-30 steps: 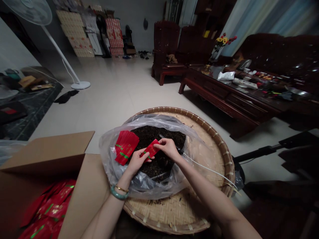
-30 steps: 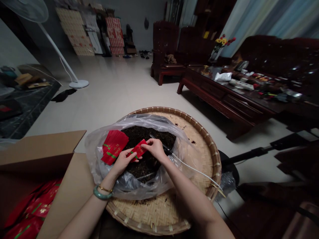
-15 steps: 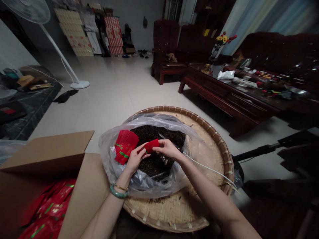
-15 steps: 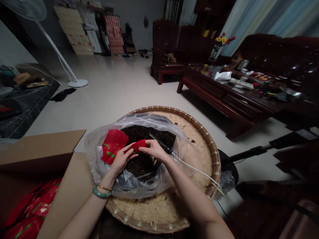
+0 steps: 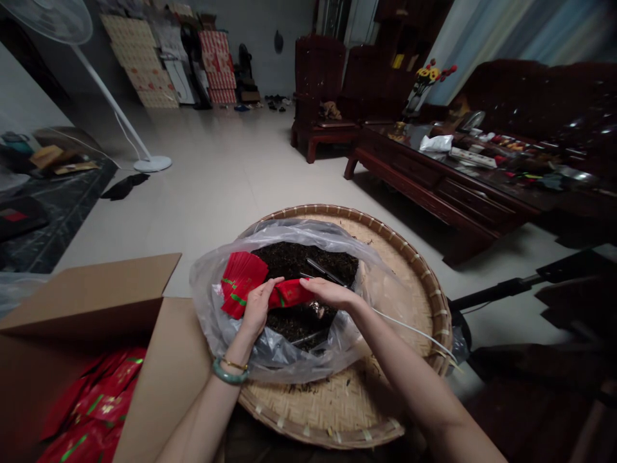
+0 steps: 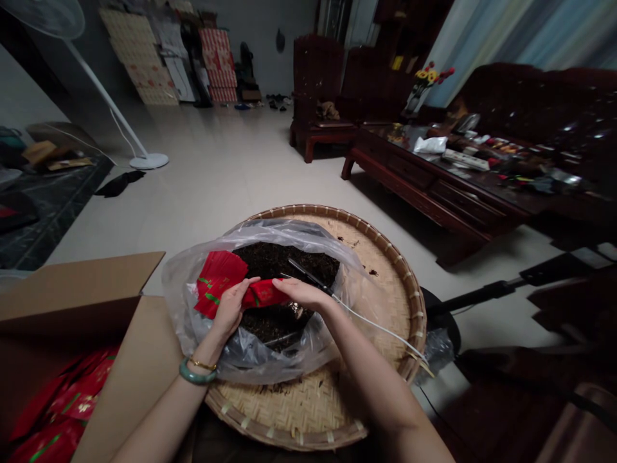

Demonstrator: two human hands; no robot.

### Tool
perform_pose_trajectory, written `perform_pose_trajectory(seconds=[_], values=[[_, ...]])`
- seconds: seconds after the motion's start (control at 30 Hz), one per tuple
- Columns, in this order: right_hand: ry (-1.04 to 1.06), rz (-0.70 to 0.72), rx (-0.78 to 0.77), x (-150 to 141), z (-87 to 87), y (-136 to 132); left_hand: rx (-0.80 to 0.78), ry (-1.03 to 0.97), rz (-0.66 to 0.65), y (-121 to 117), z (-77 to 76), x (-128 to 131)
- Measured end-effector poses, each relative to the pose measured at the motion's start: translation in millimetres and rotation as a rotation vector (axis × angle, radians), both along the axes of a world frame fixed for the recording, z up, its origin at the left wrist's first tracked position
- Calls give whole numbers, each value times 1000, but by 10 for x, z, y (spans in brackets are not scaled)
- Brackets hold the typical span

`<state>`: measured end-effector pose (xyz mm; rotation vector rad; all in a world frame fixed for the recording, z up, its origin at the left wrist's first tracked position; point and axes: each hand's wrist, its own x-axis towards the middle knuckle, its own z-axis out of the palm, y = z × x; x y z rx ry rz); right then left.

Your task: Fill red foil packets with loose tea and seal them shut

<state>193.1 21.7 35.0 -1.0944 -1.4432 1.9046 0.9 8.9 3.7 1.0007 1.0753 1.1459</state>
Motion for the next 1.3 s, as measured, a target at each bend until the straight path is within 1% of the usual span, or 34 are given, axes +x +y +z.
perform_pose_trajectory(seconds=[0.03,0.1,0.13,0.2,0.23,0.3,0.37,0.43,0.5,0.53,0.57,0.6,0.63,0.7,0.73,0.8,0.87,0.93,1.03,1.1,1.17,1.3], values=[[-5,-13,11,8,-6,8,88,82,45,-3,-15,-1],[-13,-39,26,16,-21,22,320,315,106,-24,-29,2],[-16,-50,30,11,-28,25,449,451,111,-42,-30,6],[-3,-56,28,-21,-30,14,677,713,75,-84,-21,19],[13,-52,25,-49,-23,1,754,819,47,-104,-15,26],[46,-37,30,-116,10,-33,826,955,18,-133,-9,36],[51,-16,65,-163,71,-54,820,1002,28,-138,-12,35],[52,-29,101,-155,146,-46,780,968,73,-118,-24,21],[58,-120,118,-89,207,-15,723,898,147,-85,-40,0],[21,-187,130,-43,223,-2,687,862,192,-67,-47,-10],[-63,-240,157,2,225,4,643,829,237,-52,-53,-20],[-195,-256,199,39,213,-2,595,800,276,-40,-58,-27],[-358,-230,250,60,187,-21,546,775,307,-32,-61,-32],[-683,-84,341,41,106,-94,468,736,349,-27,-61,-38],[-797,-15,369,-1,58,-139,446,722,364,-27,-60,-39],[-926,40,394,-127,-34,-216,432,687,394,-29,-60,-40],[-952,31,417,-267,-108,-245,433,638,431,-24,-70,-43],[-907,10,458,-371,-162,-220,431,587,470,-12,-93,-49],[-779,-19,568,-425,-211,-136,425,523,511,8,-137,-61],[-743,-30,638,-423,-219,-97,424,488,515,14,-156,-66],[-802,-10,660,-427,-202,-88,423,472,508,15,-159,-68],[-970,99,655,-494,-120,-112,421,475,507,8,-137,-68]])
